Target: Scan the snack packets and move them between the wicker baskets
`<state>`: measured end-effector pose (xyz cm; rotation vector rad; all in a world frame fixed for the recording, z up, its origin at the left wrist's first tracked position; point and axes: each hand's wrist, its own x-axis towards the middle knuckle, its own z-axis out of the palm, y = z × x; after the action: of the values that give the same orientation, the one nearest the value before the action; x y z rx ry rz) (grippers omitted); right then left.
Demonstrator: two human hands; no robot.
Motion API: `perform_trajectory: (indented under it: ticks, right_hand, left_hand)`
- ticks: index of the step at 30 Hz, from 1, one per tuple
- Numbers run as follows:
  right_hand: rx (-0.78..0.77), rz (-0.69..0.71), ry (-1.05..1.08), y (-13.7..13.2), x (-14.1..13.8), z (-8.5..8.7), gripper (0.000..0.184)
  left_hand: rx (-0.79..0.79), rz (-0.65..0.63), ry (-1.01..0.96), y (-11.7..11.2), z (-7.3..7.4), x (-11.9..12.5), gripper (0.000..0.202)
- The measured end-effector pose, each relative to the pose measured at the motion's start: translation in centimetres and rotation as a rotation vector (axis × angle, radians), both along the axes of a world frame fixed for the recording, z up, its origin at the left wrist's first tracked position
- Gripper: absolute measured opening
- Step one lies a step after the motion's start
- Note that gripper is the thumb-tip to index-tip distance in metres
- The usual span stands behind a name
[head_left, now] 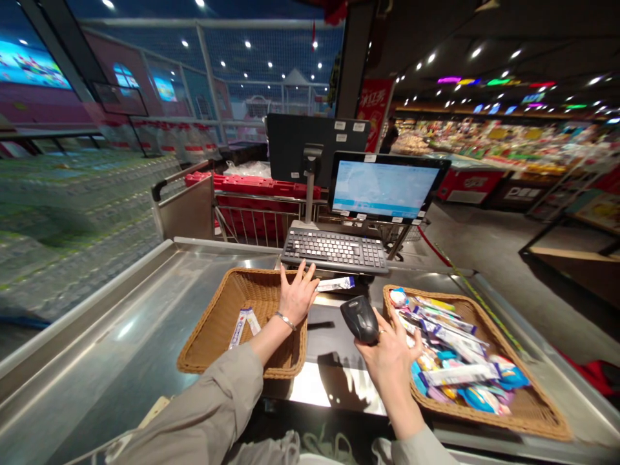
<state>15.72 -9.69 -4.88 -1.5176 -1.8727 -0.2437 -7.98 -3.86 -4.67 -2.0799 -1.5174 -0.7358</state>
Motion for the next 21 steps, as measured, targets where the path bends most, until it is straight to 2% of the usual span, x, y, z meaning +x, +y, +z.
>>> perform_trajectory:
  ticks: [21]
  right_hand:
    - [0.08,-0.121,-0.023,-0.2,1.9,-0.2,0.019]
  left_hand:
    - [-0.002,-0.074,-0.007,1.0,0.5,2.5,0.023]
